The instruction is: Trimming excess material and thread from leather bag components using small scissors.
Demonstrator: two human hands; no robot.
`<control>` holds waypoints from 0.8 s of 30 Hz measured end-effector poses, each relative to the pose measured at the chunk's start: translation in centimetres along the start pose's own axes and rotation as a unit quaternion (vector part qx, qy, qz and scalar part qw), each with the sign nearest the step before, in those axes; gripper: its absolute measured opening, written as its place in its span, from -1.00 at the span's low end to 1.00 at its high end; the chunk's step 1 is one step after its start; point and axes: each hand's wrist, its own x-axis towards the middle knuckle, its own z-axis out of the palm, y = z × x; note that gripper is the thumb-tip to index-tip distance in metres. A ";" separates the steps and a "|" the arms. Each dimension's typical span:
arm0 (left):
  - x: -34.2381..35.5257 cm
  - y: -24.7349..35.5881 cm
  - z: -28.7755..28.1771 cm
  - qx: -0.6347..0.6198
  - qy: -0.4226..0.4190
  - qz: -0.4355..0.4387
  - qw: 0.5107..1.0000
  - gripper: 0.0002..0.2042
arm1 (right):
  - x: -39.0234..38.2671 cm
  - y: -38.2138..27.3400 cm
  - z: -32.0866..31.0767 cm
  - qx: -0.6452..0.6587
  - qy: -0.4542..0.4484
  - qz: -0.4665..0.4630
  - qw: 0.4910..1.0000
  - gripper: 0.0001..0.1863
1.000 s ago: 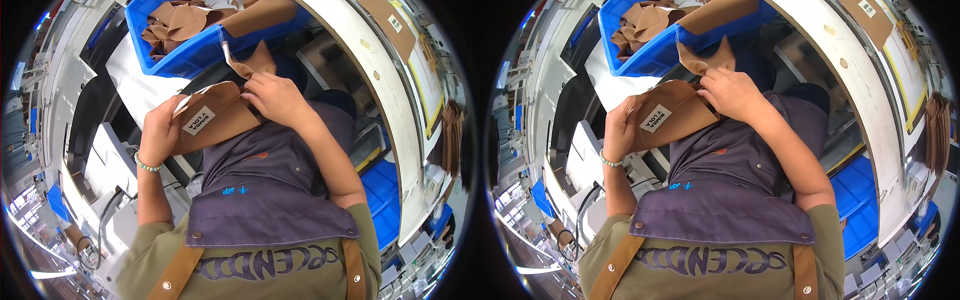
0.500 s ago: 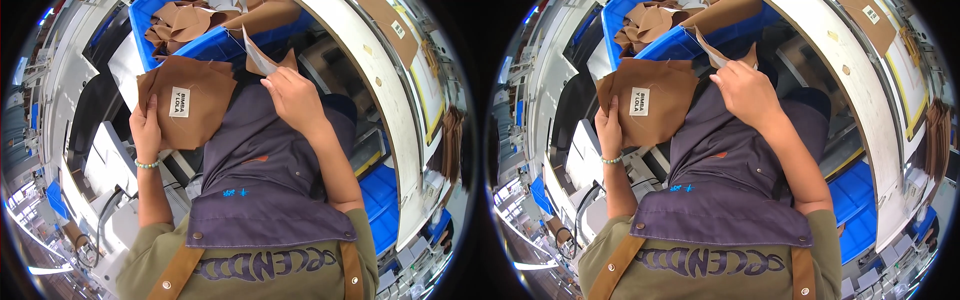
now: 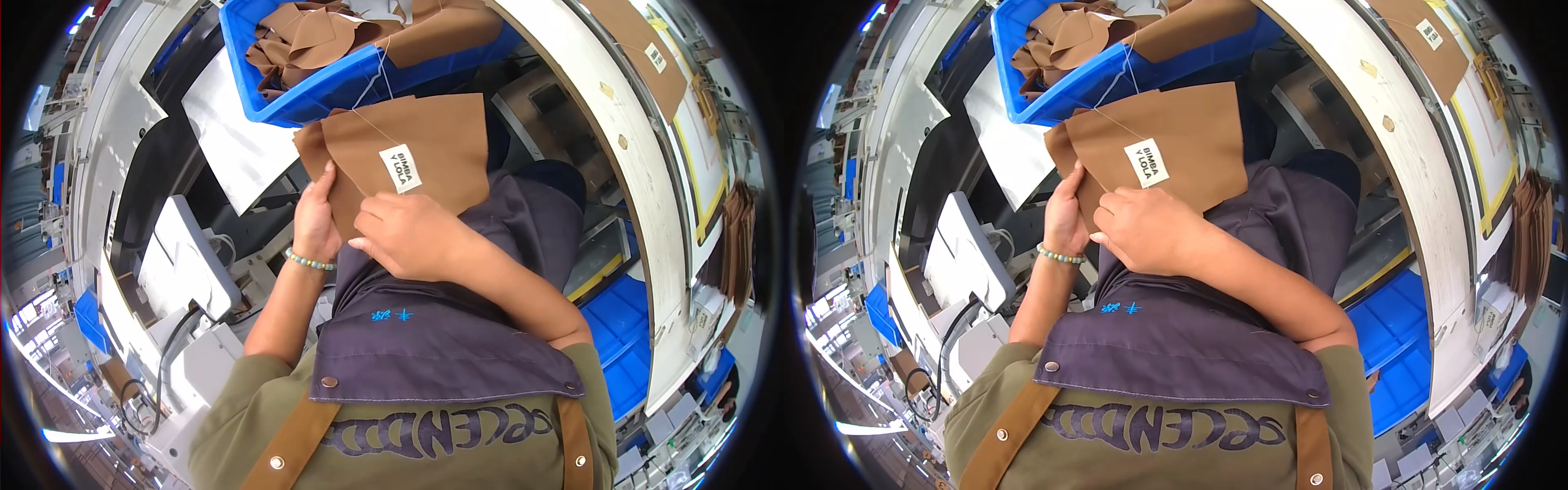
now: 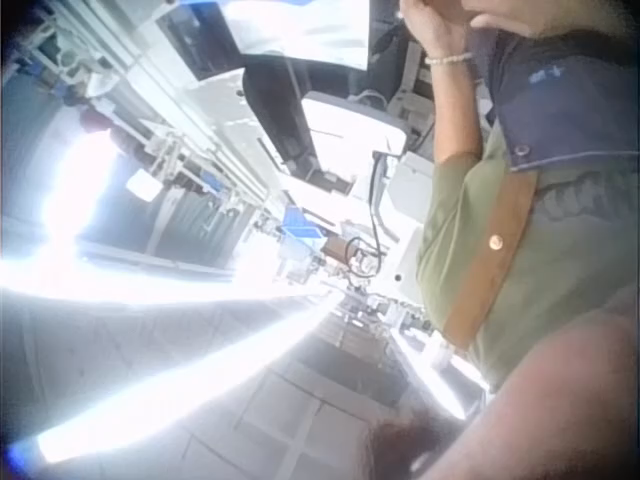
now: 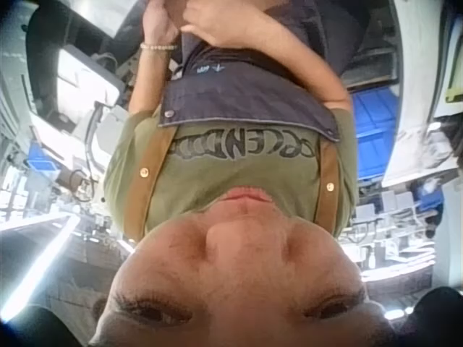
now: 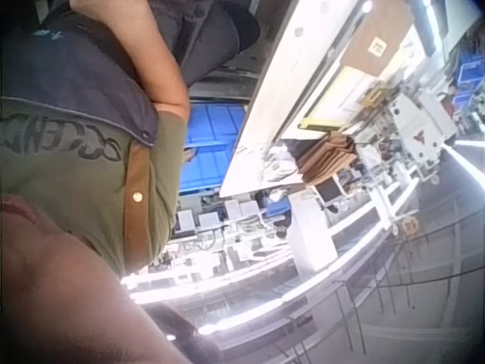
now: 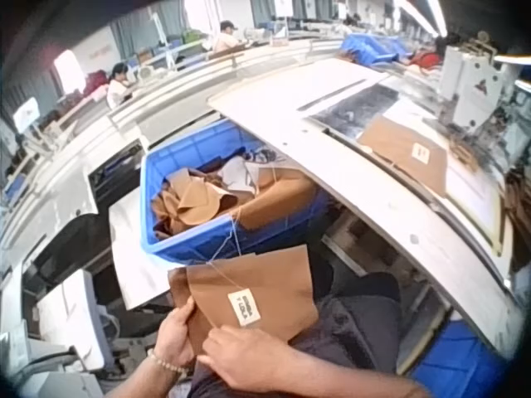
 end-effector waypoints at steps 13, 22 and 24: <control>-2.0 0.7 1.5 0.026 -0.096 -0.063 0.993 -0.60 | 1.4 1.5 1.8 0.147 -0.049 -0.054 0.986 -0.74; -2.6 5.6 -2.0 0.319 -0.048 0.125 0.938 -0.74 | 3.1 4.6 -4.5 0.274 0.163 0.040 0.947 -0.77; -4.4 7.5 -1.4 0.368 -0.091 0.112 0.919 -0.75 | 4.1 5.8 -5.9 0.228 0.212 0.053 0.949 -0.74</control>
